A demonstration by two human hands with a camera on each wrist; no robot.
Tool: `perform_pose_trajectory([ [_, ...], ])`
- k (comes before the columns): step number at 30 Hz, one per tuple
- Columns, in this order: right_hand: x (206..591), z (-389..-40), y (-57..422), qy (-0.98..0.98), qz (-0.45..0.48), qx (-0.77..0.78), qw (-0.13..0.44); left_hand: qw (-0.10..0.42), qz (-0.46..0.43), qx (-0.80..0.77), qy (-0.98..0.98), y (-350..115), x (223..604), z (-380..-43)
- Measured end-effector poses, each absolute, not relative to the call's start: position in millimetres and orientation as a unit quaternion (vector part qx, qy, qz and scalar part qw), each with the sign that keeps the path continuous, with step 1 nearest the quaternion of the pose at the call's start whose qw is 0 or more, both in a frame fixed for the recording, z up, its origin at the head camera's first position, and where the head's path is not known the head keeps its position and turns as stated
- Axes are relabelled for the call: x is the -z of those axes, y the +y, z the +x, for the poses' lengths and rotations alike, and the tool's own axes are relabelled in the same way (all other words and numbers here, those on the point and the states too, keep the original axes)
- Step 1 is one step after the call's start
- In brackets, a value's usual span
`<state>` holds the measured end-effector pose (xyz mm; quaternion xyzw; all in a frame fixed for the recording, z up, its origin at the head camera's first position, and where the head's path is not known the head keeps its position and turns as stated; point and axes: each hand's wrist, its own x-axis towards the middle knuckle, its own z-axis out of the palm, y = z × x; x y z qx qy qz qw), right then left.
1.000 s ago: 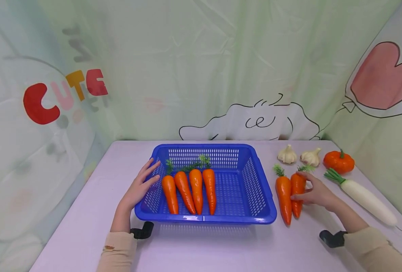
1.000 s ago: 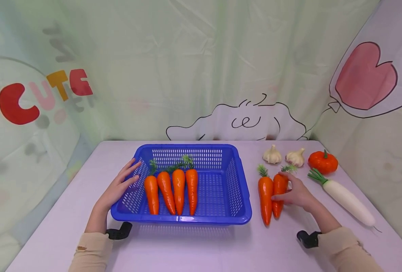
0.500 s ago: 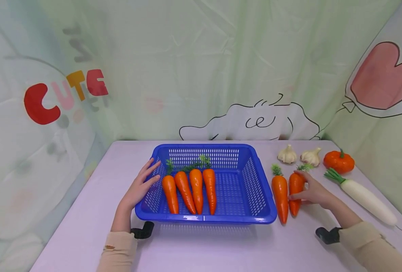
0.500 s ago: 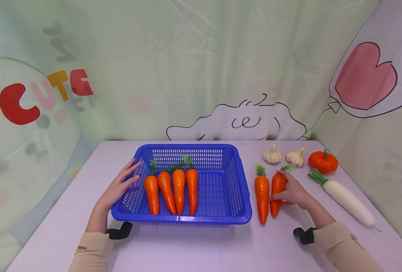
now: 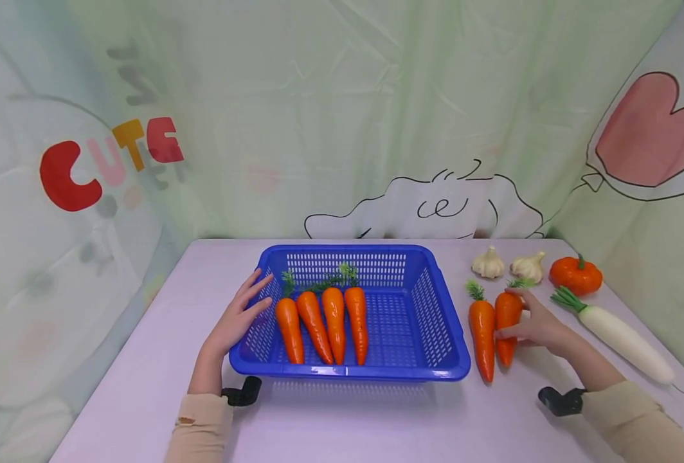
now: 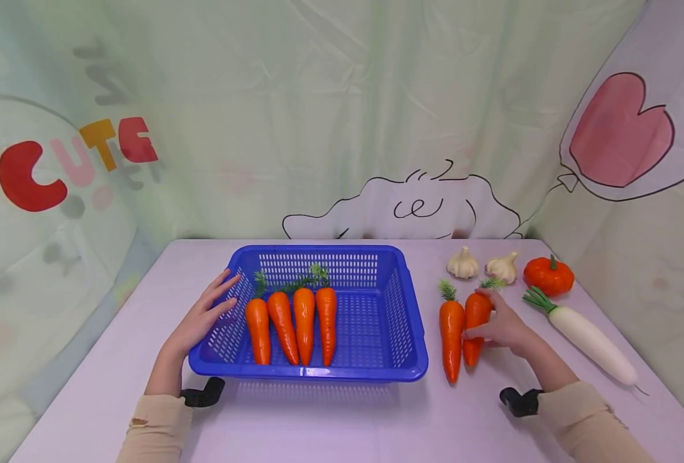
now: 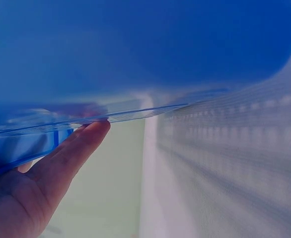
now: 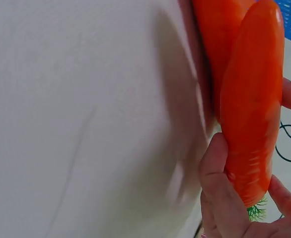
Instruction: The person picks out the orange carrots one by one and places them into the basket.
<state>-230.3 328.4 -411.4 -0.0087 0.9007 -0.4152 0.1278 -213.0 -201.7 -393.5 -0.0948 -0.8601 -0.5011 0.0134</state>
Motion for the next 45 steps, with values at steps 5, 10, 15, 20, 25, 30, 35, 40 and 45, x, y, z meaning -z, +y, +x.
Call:
perform_pose_trajectory([
  [5,403.8,-227.2,328.7,0.895,-0.017,0.429,0.124,0.011,-0.095,0.502,-0.86,-202.0,392.7,-212.5],
  [10,394.9,-224.4,325.6,0.887,-0.032,0.446,0.117,0.011,-0.092,0.504,-0.859,-201.6,392.6,-211.9],
  [15,385.8,-223.0,320.9,0.888,-0.043,0.445,0.109,0.011,-0.093,0.504,-0.859,-201.8,392.4,-212.1],
  [20,372.1,-218.5,312.1,0.899,-0.064,0.423,0.088,0.011,-0.094,0.502,-0.86,-202.3,392.4,-212.6],
  [25,359.3,-214.9,302.1,0.903,-0.076,0.415,0.077,0.012,-0.095,0.501,-0.86,-202.3,393.5,-212.8],
  [30,348.4,-214.3,290.8,0.898,-0.086,0.424,0.079,0.014,-0.098,0.503,-0.859,-202.4,394.0,-213.1],
  [35,337.8,-213.9,275.6,0.89,-0.093,0.437,0.089,0.015,-0.099,0.502,-0.859,-202.6,394.4,-213.3],
  [40,327.7,-212.2,259.6,0.886,-0.102,0.441,0.099,0.015,-0.099,0.503,-0.859,-202.4,393.8,-212.5],
  [45,323.1,-213.8,244.6,0.885,-0.113,0.44,0.102,0.016,-0.098,0.502,-0.859,-201.9,392.4,-211.7],
])
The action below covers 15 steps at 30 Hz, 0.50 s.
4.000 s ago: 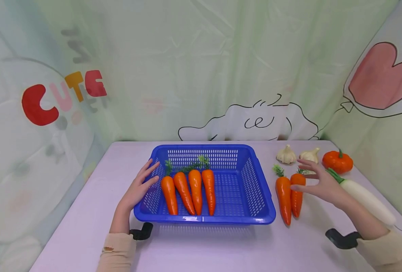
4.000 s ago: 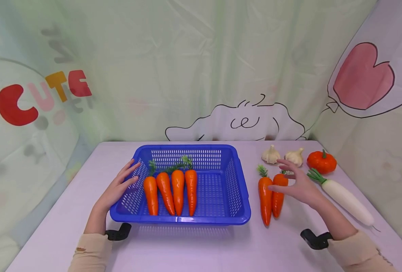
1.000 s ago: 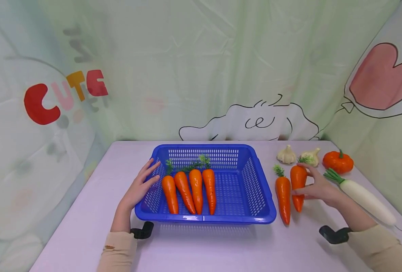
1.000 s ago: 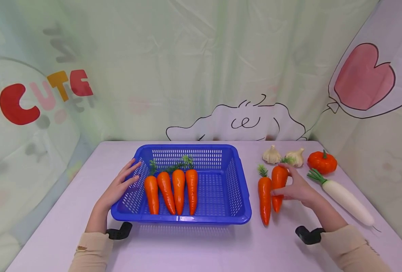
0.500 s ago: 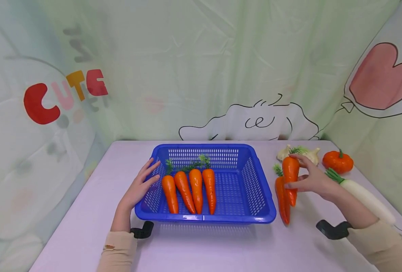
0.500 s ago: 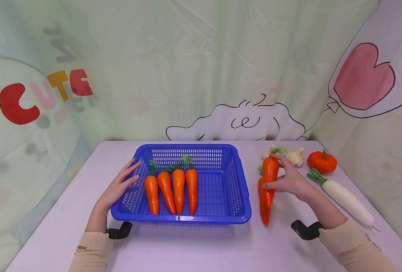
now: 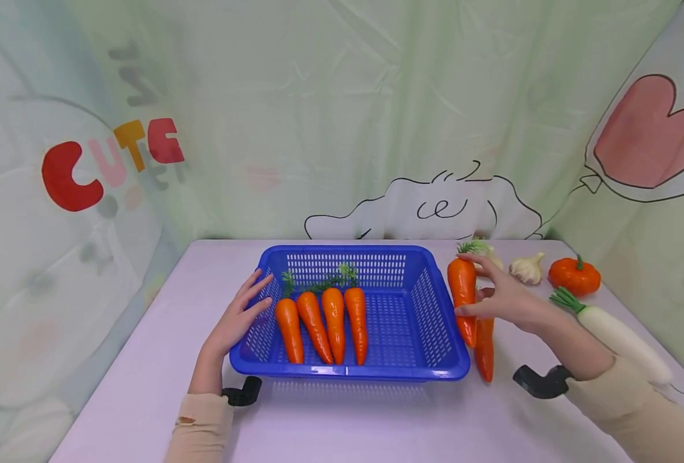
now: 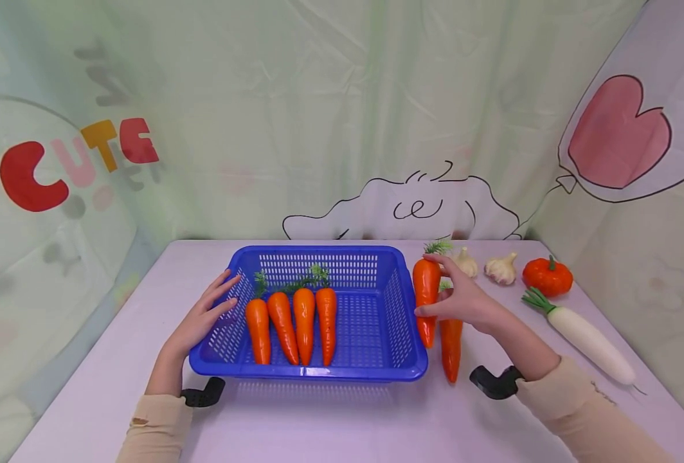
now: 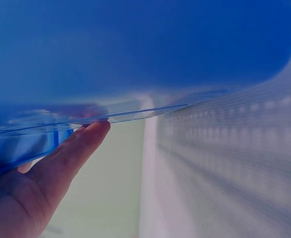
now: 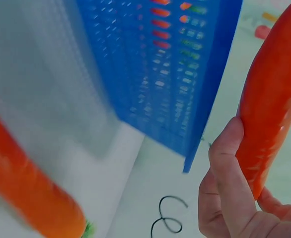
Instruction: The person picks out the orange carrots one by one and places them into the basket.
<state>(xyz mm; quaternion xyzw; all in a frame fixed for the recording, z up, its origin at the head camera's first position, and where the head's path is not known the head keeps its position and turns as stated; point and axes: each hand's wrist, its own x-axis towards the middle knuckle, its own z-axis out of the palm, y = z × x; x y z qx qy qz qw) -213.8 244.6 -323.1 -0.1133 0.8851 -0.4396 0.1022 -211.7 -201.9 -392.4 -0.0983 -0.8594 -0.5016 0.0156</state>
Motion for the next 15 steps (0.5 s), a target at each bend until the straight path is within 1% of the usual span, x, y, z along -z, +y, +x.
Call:
perform_pose_trajectory([
  [12,320.4,-218.0,218.2,0.872,-0.146,0.452,0.117,0.016,-0.101,0.508,-0.855,-201.4,391.4,-211.5],
  [15,320.5,-219.7,211.6,0.868,-0.157,0.454,0.128,0.015,-0.1,0.508,-0.856,-201.4,391.4,-211.3],
])
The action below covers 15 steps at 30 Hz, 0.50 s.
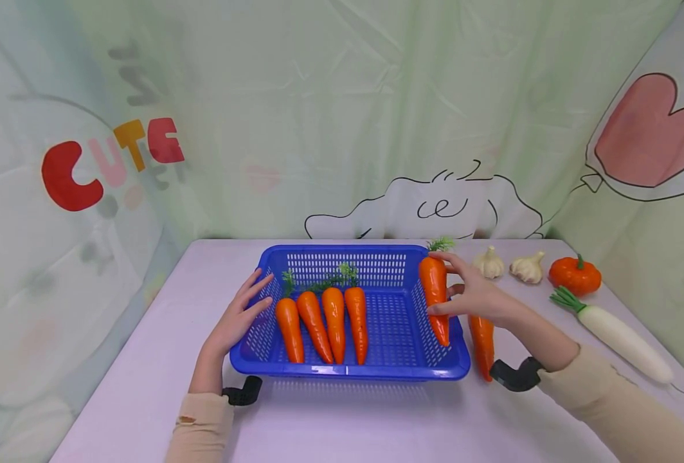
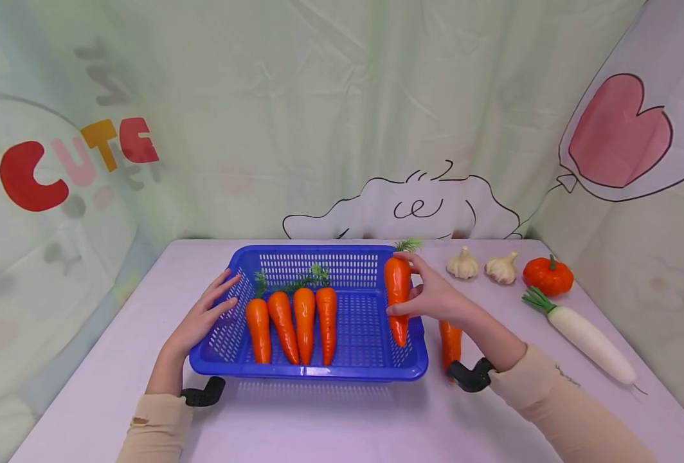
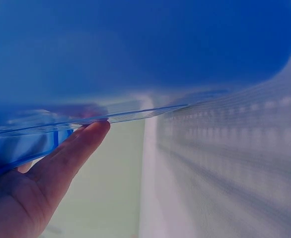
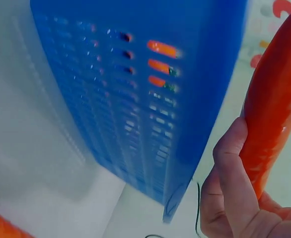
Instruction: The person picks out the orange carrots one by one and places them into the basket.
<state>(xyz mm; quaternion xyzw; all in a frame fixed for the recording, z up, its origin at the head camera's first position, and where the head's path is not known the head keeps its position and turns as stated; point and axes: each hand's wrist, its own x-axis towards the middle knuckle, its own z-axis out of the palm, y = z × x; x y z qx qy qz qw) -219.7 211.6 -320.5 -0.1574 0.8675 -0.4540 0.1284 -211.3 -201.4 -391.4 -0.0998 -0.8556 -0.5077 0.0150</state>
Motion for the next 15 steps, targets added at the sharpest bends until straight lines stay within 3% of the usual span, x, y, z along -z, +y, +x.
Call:
perform_pose_trajectory([
  [15,305.8,-231.7,169.3,0.877,-0.189,0.414,0.152,0.011,-0.097,0.508,-0.856,-201.5,390.7,-210.9],
])
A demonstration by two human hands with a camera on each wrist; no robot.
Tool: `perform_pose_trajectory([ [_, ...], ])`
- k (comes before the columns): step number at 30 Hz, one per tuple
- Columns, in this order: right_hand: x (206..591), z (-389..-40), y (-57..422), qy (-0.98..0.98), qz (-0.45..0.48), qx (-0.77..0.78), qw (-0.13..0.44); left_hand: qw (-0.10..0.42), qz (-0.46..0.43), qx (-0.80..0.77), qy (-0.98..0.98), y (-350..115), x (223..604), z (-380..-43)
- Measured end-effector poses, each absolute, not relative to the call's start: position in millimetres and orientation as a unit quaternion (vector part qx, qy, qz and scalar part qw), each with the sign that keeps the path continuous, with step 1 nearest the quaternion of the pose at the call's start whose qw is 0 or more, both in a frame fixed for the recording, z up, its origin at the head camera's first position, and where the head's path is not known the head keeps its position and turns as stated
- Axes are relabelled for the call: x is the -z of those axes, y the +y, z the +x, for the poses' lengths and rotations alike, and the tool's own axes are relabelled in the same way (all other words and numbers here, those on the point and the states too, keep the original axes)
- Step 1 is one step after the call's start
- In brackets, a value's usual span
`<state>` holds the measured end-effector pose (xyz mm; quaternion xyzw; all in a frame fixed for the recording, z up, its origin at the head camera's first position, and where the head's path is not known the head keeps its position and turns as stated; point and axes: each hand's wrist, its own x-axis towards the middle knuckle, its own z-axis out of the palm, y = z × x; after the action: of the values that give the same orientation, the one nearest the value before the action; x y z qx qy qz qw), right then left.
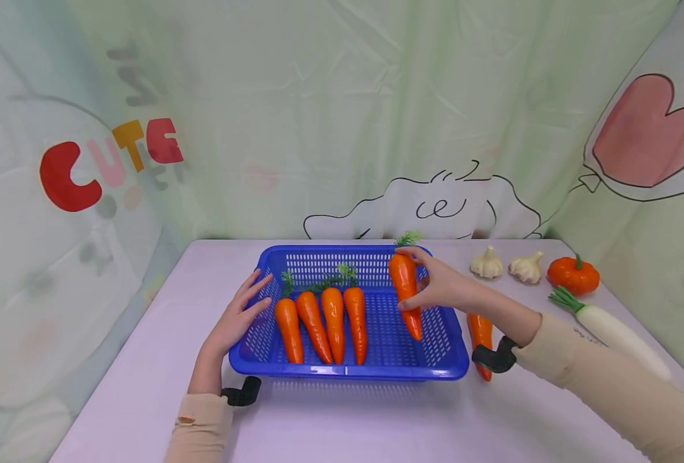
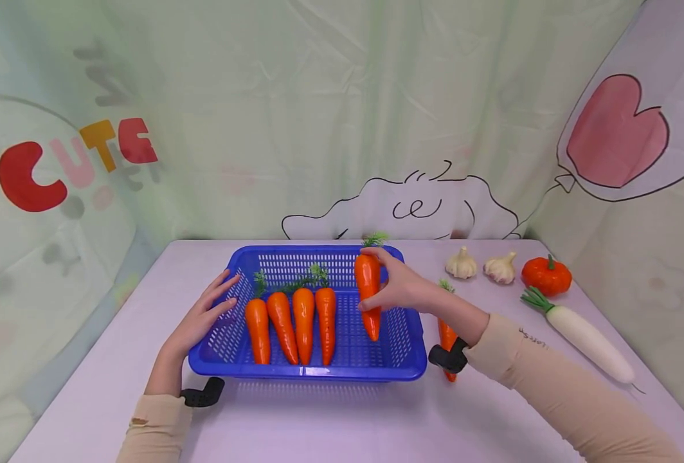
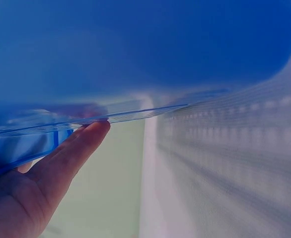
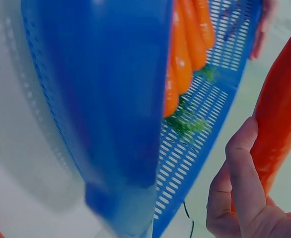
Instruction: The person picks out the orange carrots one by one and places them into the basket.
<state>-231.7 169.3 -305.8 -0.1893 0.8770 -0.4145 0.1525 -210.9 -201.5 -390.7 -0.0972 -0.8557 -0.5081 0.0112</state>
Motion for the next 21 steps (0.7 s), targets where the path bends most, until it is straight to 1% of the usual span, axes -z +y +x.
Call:
perform_pose_trajectory([
  [9,308.8,-247.5,141.4,0.865,-0.153,0.428,0.213,0.001,-0.09,0.523,-0.848,-193.1,366.0,-195.4],
  [17,313.6,-252.1,115.8,0.865,-0.131,0.421,0.239,0.009,-0.098,0.508,-0.856,-201.0,389.1,-209.8],
  [21,319.2,-253.3,104.7,0.861,-0.112,0.423,0.259,0.009,-0.098,0.51,-0.854,-200.4,388.7,-210.0],
])
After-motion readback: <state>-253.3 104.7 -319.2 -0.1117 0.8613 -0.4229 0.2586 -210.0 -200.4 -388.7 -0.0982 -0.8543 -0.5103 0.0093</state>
